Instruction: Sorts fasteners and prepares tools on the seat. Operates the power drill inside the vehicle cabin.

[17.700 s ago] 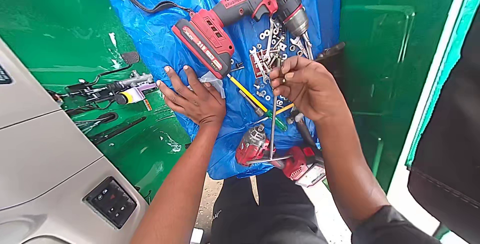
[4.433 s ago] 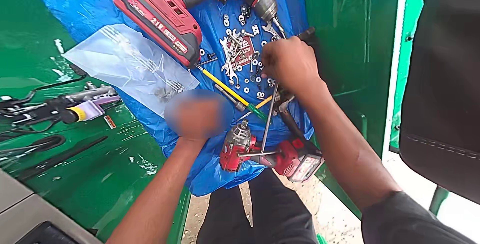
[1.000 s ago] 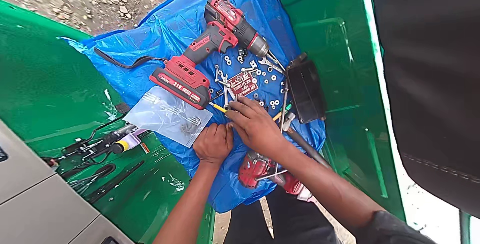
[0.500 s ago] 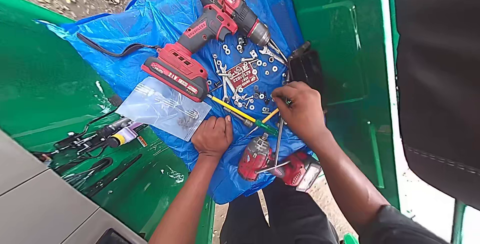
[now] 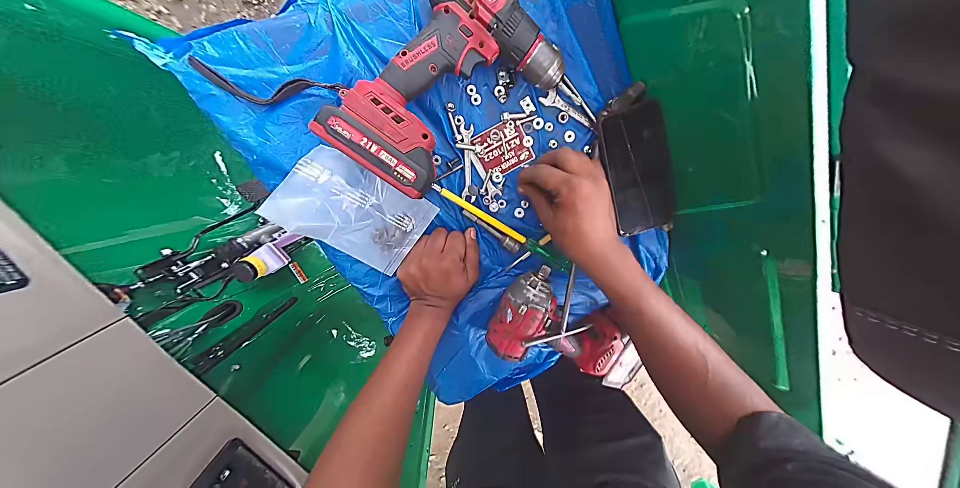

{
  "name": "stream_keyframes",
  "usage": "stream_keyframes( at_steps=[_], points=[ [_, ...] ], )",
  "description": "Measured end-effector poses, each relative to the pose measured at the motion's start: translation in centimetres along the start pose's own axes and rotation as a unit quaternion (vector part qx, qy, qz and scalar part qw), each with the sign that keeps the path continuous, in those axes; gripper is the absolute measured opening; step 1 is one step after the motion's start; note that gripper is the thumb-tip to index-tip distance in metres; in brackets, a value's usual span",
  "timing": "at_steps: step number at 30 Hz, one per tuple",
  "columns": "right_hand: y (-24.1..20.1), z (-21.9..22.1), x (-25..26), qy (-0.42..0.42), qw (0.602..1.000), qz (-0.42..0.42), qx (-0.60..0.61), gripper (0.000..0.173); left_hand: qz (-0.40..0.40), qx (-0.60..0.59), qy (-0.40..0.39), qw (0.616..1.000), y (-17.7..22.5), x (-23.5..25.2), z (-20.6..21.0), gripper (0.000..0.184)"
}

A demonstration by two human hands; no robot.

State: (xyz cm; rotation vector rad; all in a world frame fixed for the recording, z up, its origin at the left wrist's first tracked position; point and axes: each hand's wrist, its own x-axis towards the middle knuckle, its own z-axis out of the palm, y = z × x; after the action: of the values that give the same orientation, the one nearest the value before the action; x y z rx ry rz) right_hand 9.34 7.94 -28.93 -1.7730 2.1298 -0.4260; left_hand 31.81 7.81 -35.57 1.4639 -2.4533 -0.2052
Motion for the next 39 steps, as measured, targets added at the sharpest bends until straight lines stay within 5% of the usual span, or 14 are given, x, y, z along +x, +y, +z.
stream_keyframes(
  at_steps=[4, 17, 21, 25, 29, 35, 39],
  points=[
    [0.8, -1.0, -0.7, 0.064, 0.998, 0.018, -0.004, 0.016, 0.0, -0.005, 0.006, 1.0, 0.1, 0.0, 0.1, 0.05],
    [-2.7, 0.9, -0.5, -0.105, 0.994, -0.004, -0.037, 0.012, 0.008, -0.003, 0.013, 1.0, 0.3, 0.3, -0.2, 0.05],
    [-4.0, 0.3, 1.4, -0.049, 0.995, -0.08, 0.021, 0.017, 0.008, -0.002, 0.014, 1.0, 0.2, 0.4, -0.3, 0.051],
    [-4.9, 1.4, 2.3, -0.137, 0.976, -0.165, 0.047, 0.015, 0.009, -0.003, 0.016, 1.0, 0.4, 0.4, -0.5, 0.052],
    [-3.6, 1.7, -0.3, -0.141, 0.961, -0.208, 0.115, 0.02, 0.008, -0.002, 0.02, 1.0, 0.2, 0.5, -0.3, 0.049],
    [-2.4, -0.7, 1.3, 0.011, 0.97, -0.043, 0.241, 0.006, 0.002, 0.001, 0.014, 1.0, 0.3, 0.3, -0.3, 0.05],
    [-2.3, 0.1, 4.2, 0.025, 0.968, 0.032, 0.248, 0.009, 0.003, 0.001, 0.014, 1.0, 0.3, 0.3, -0.3, 0.048]
  ],
)
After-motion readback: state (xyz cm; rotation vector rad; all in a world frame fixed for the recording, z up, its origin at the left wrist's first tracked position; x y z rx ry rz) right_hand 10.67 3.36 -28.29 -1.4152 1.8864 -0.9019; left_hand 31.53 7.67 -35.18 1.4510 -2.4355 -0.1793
